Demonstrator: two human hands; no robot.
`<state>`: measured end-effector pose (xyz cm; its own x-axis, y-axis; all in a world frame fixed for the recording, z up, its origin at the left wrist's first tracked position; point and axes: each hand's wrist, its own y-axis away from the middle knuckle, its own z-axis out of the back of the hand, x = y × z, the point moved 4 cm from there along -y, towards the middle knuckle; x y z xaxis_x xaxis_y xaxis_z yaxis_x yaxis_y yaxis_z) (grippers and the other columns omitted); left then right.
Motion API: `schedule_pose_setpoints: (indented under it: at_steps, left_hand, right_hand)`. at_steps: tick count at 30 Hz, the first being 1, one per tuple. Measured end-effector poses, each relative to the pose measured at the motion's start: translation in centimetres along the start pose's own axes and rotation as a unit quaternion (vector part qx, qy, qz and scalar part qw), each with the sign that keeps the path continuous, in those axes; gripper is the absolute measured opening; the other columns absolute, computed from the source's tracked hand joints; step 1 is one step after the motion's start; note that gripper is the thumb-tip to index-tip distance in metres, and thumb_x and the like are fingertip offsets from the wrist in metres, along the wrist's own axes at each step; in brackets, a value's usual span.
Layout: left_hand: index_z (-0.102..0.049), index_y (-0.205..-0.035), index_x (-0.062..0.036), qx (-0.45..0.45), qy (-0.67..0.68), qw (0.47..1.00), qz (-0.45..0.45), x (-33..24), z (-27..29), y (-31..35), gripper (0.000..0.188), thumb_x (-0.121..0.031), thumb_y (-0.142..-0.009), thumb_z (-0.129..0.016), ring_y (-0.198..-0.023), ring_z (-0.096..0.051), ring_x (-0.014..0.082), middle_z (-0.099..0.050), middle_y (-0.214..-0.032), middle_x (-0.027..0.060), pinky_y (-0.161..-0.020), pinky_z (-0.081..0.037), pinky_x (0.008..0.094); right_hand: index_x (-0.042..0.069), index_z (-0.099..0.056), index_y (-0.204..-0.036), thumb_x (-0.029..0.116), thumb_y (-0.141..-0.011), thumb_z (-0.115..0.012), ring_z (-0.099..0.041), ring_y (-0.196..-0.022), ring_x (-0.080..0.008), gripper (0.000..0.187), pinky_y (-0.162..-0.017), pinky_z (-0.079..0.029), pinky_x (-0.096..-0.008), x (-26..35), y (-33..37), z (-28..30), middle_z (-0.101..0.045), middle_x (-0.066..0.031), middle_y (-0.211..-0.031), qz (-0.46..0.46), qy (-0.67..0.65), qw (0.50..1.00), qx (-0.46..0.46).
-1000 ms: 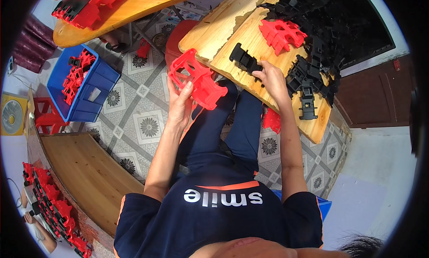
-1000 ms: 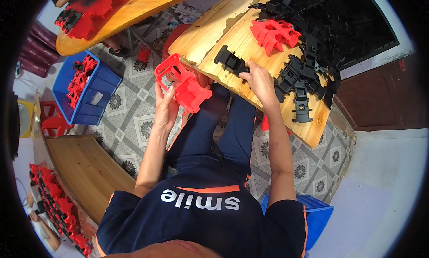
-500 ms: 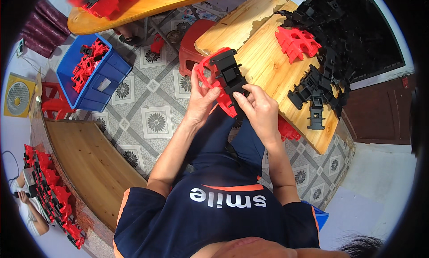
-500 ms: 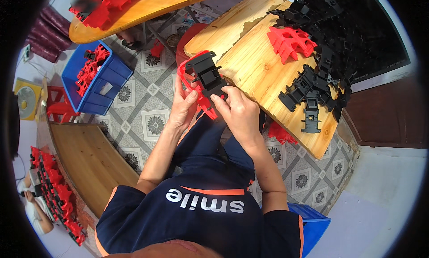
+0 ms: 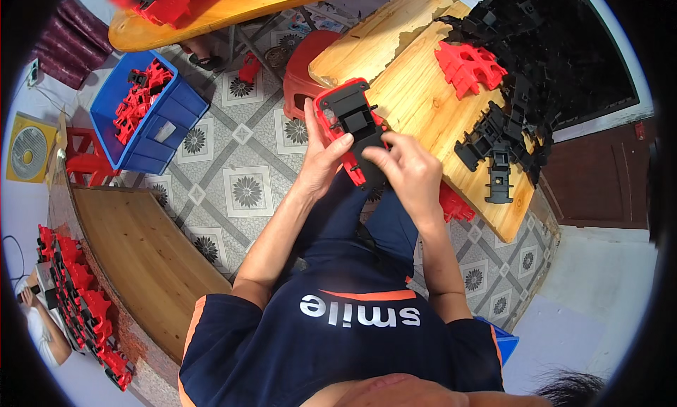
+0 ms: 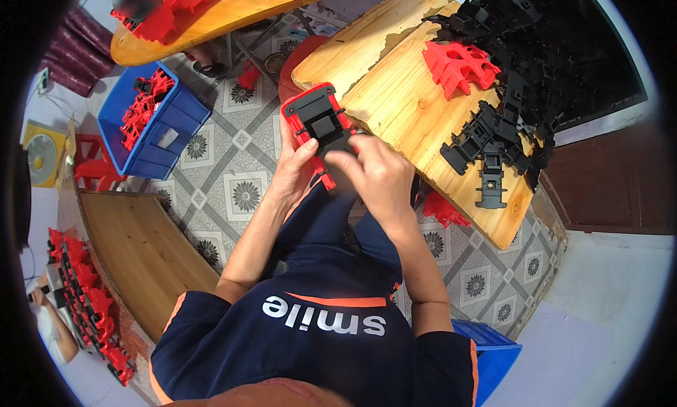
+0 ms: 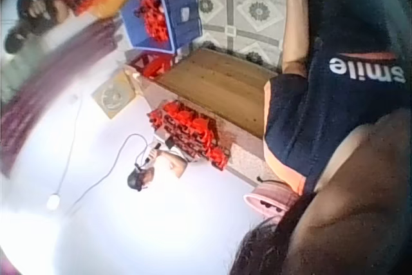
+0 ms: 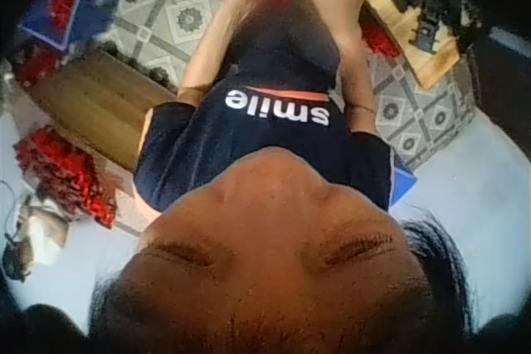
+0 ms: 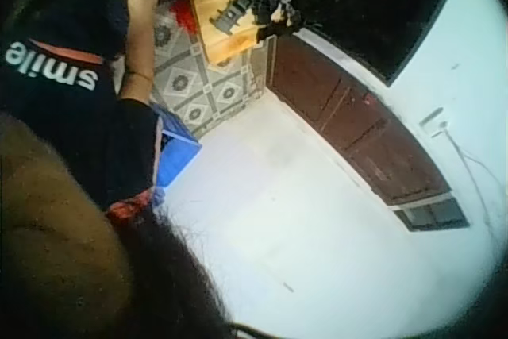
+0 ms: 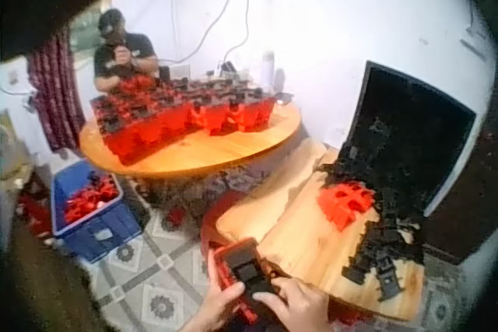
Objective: Assemble plastic toy parts by snapping black components into red housings.
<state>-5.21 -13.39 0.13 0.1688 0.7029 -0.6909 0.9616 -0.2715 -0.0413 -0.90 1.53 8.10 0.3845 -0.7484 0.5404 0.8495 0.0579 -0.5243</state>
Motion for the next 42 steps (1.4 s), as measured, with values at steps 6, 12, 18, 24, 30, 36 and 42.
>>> schedule_pose_setpoints:
  at_steps: [6,12,18,24,30,36,42]
  left_hand:
    - [0.006,-0.157,-0.0191,0.022,-0.077,0.997,-0.002,0.4,-2.5,0.0,0.096,-0.026,-0.093,-0.065,-0.137,-0.037,0.0276,-0.028,-0.152,0.0165,-0.112,-0.034,0.0424]
    - [-0.037,-0.138,-0.0038,-0.060,-0.156,0.984,-0.061,1.1,-0.5,-1.0,0.051,-0.040,-0.103,-0.045,-0.124,-0.046,0.0189,-0.045,-0.134,0.0129,-0.104,-0.040,0.0348]
    - [-0.045,-0.130,-0.0060,-0.138,-0.143,0.966,-0.162,-3.3,0.5,-3.2,0.045,-0.039,-0.101,-0.051,-0.118,-0.048,0.0174,-0.051,-0.126,0.0088,-0.102,-0.038,0.0334]
    - [-0.049,-0.119,-0.0071,-0.125,-0.177,0.968,-0.127,-5.8,0.4,-3.4,0.054,-0.056,-0.096,-0.055,-0.099,-0.053,0.0114,-0.055,-0.110,0.0041,-0.088,-0.046,0.0294]
    - [-0.050,-0.111,-0.0079,-0.163,-0.132,0.974,-0.092,-5.5,1.8,-4.5,0.051,-0.056,-0.095,-0.056,-0.089,-0.054,0.0088,-0.056,-0.100,0.0019,-0.079,-0.048,0.0271]
    - [-0.050,-0.117,-0.0082,-0.116,-0.159,0.979,-0.063,-5.9,-0.2,-3.4,0.053,-0.056,-0.095,-0.055,-0.091,-0.058,0.0101,-0.058,-0.100,0.0029,-0.081,-0.052,0.0279]
    - [-0.053,-0.110,-0.0050,-0.134,-0.218,0.959,-0.118,-5.1,0.4,-4.4,0.045,-0.048,-0.099,-0.052,-0.089,-0.058,0.0092,-0.060,-0.097,0.0023,-0.078,-0.050,0.0261]
  right_hand:
    - [-0.002,-0.068,-0.105,0.018,-0.086,-0.074,-0.063,-0.083,-0.0192,0.028,-0.071,-0.050,-0.0294,-3.4,-4.2,-2.8,-0.065,-0.0136,-0.092,-0.090,-0.224,0.970,-0.036]
    - [-0.002,-0.059,-0.127,0.020,-0.092,-0.069,-0.062,-0.098,-0.0203,0.043,-0.089,-0.049,-0.0314,-1.7,-6.0,-2.9,-0.062,-0.0109,-0.115,0.034,-0.044,0.995,0.080]
    - [-0.002,-0.027,-0.150,0.057,-0.084,-0.068,-0.036,-0.140,-0.0231,0.097,-0.114,-0.028,-0.0350,-5.7,-2.3,-4.1,-0.040,-0.0139,-0.150,-0.152,-0.499,0.834,0.178]
    - [-0.005,-0.033,-0.147,0.031,-0.083,-0.079,-0.048,-0.128,-0.0210,0.087,-0.108,-0.037,-0.0333,-2.7,-1.9,-5.3,-0.050,-0.0152,-0.140,-0.123,-0.477,0.855,0.162]
    - [-0.005,-0.025,-0.150,0.038,-0.083,-0.078,-0.034,-0.141,-0.0230,0.095,-0.116,-0.027,-0.0351,-2.5,-2.4,-7.0,-0.037,-0.0193,-0.151,-0.088,-0.383,0.905,0.161]
    - [-0.003,-0.019,-0.152,0.058,-0.093,-0.055,-0.044,-0.131,-0.0227,0.092,-0.110,-0.033,-0.0338,-4.1,-5.0,-7.5,-0.045,-0.0185,-0.142,-0.129,-0.422,0.882,0.167]
    - [-0.001,-0.034,-0.148,0.051,-0.094,-0.060,-0.054,-0.116,-0.0175,0.079,-0.101,-0.041,-0.0290,-2.6,-8.1,-7.4,-0.058,-0.0155,-0.127,-0.100,-0.494,0.848,0.165]
